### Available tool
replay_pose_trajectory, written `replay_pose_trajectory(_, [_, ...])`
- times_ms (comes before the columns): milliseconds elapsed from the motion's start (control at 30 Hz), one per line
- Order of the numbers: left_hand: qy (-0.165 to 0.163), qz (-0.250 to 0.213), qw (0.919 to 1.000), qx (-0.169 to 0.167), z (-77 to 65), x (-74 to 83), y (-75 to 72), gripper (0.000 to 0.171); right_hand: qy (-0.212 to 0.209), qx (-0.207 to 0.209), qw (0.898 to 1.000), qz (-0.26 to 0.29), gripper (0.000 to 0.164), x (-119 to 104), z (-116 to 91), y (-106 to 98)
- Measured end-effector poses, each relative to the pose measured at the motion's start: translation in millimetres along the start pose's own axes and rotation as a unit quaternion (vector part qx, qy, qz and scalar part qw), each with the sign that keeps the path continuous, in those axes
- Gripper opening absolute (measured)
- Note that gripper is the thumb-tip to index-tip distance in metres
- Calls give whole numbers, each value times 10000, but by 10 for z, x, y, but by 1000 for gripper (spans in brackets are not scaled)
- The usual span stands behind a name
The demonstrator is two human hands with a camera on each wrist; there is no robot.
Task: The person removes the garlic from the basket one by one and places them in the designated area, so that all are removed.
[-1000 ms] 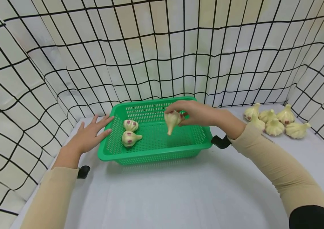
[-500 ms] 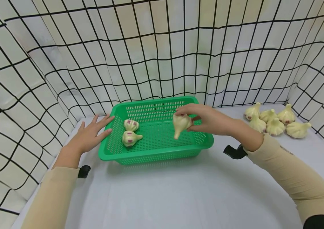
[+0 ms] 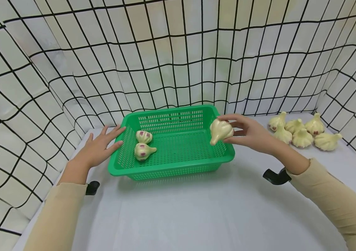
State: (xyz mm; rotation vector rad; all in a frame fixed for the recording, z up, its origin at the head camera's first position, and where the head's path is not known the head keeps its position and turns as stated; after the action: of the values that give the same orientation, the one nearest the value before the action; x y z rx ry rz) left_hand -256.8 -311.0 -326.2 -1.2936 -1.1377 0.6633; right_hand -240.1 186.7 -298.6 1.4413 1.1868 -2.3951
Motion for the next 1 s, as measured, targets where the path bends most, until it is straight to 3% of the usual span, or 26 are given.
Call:
replay_pose_trajectory(567, [24,52,10000,4,14,34,10,67,50,550,9977,405,59,232,-498,-186])
replay_pose_trajectory(1000, [10,-6,10000,1,-3,15,-7,67,277,497,9975,414,57,473,-826,-270])
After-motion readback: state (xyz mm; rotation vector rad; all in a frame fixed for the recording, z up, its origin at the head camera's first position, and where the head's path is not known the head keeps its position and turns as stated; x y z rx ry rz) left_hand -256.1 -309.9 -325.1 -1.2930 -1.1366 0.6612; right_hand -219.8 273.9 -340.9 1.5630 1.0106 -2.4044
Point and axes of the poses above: each hand's wrist, its own z-axis towards the middle knuckle, its own y-axis out of the palm, x = y × z, the point moved 1 cm from there along z, towards the middle knuckle, and after that the axes turned 10 degrees about -x, right-handed, at the moved point
